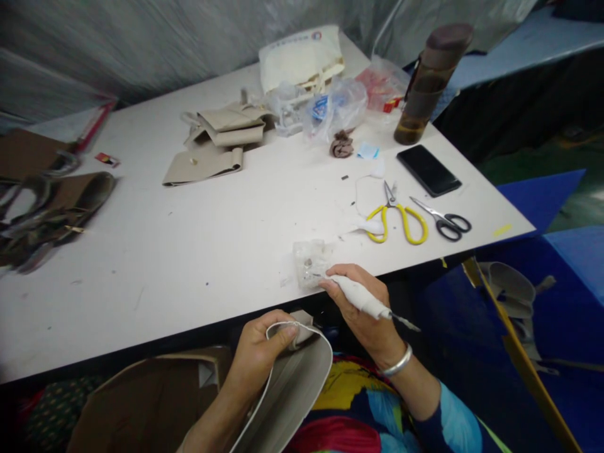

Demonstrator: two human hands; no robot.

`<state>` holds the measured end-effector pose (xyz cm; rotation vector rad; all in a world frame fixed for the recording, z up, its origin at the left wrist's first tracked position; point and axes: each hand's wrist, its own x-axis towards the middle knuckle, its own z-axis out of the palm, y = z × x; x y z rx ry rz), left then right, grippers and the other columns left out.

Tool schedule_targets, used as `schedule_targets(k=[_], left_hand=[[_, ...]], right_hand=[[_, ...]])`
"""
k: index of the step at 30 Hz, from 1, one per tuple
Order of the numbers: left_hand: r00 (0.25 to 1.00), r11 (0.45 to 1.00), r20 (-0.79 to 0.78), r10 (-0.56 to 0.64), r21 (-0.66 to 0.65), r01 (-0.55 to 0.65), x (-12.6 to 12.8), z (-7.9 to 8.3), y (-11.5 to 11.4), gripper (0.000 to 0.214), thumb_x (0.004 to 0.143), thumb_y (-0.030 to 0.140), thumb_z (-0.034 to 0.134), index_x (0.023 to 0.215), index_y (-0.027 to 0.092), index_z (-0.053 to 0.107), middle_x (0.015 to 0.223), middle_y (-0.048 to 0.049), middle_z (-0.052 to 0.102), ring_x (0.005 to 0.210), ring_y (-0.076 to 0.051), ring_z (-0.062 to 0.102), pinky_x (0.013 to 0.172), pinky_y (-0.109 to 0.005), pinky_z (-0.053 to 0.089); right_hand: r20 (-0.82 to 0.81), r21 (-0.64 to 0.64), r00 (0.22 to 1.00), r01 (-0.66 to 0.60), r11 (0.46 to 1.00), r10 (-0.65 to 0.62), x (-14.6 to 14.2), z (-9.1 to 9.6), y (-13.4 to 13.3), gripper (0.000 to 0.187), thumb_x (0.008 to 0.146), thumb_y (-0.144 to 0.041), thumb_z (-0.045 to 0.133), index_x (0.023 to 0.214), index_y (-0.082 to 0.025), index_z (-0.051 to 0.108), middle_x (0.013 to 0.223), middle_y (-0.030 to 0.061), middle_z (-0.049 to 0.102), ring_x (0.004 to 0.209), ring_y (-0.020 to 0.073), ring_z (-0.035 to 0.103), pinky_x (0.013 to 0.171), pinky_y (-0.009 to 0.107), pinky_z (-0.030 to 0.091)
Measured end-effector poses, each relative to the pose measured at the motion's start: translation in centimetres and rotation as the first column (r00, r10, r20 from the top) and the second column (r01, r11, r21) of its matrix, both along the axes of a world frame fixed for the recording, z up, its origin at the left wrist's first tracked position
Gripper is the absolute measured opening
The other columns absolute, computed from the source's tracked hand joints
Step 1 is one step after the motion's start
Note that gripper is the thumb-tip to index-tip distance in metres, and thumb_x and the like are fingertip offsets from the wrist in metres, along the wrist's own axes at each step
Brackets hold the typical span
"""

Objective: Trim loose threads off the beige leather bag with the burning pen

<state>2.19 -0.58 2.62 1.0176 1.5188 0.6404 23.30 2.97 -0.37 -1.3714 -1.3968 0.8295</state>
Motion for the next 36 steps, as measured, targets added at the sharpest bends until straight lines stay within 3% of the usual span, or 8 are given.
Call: schedule_targets(k=[7,11,19,22,24,29,36], left_hand=[[0.999,0.997,-0.002,-0.037,-0.060,0.037,0.8,0.3,0.7,0.014,0.076,0.031,0.075,0.071,0.018,0.073,0.071,-0.0022,0.070,0.070,-0.019,0.061,0.073,-0.031,0.048],[0.999,0.998,-0.035,-0.036,-0.061,0.034,0.7,0.0,0.6,0.010,0.076,0.029,0.075,0.075,0.018,0.074,0.073,-0.0026,0.072,0.070,-0.019,0.061,0.070,-0.030,0.047],[0.996,0.997,-0.077,-0.049,-0.065,0.044,0.8,0.1,0.6,0.008,0.076,0.026,0.075,0.076,0.019,0.075,0.075,-0.0026,0.075,0.072,-0.020,0.064,0.070,-0.030,0.048],[0.995,0.996,-0.080,-0.053,-0.074,0.047,0.9,0.1,0.6,0.009,0.077,0.028,0.075,0.078,0.019,0.075,0.078,-0.0031,0.076,0.074,-0.020,0.064,0.072,-0.031,0.048],[0.994,0.995,-0.086,-0.064,-0.077,0.057,0.9,0.1,0.6,0.009,0.076,0.027,0.075,0.078,0.019,0.076,0.079,-0.0027,0.076,0.075,-0.020,0.064,0.072,-0.031,0.047],[0.993,0.993,-0.073,-0.095,-0.076,0.089,1.1,0.1,0.5,0.008,0.078,0.026,0.074,0.077,0.018,0.075,0.075,-0.0014,0.074,0.071,-0.018,0.062,0.069,-0.029,0.046],[0.991,0.991,-0.069,-0.117,-0.079,0.111,1.3,0.2,0.5,0.009,0.078,0.027,0.074,0.077,0.018,0.075,0.077,-0.0011,0.074,0.073,-0.017,0.062,0.070,-0.028,0.046]], right_hand=[[0.079,0.058,0.993,-0.093,0.994,0.088,0.0,-0.1,0.4,0.018,0.101,-0.040,0.066,0.099,-0.023,0.070,0.090,0.0033,0.074,0.079,0.0188,0.069,0.078,0.031,0.056],[0.099,0.064,0.992,-0.083,0.994,0.076,-0.1,0.2,0.7,0.020,0.101,-0.042,0.067,0.099,-0.023,0.069,0.089,0.0033,0.073,0.078,0.0186,0.069,0.077,0.031,0.055],[0.292,0.234,0.951,-0.172,0.957,0.099,0.0,0.4,1.1,0.013,0.104,-0.033,0.065,0.099,-0.021,0.067,0.088,0.0044,0.072,0.077,0.0178,0.066,0.074,0.031,0.051],[0.220,0.225,0.973,-0.118,0.967,0.068,0.2,0.8,0.6,0.012,0.102,-0.033,0.067,0.098,-0.021,0.068,0.087,0.0038,0.072,0.076,0.0177,0.066,0.073,0.031,0.050],[0.101,0.140,0.991,-0.105,0.985,0.091,0.3,1.1,0.1,0.015,0.101,-0.036,0.067,0.094,-0.022,0.068,0.081,0.0025,0.071,0.071,0.0171,0.065,0.069,0.030,0.050],[-0.307,-0.118,0.919,-0.296,0.948,0.249,0.0,1.0,-1.0,0.019,0.101,-0.035,0.062,0.089,-0.021,0.067,0.071,-0.0014,0.065,0.063,0.0140,0.061,0.059,0.025,0.047],[-0.389,-0.184,0.891,-0.324,0.928,0.234,-0.3,-0.5,-1.6,0.016,0.098,-0.033,0.067,0.089,-0.020,0.067,0.071,-0.0025,0.063,0.064,0.0122,0.057,0.061,0.024,0.044]])
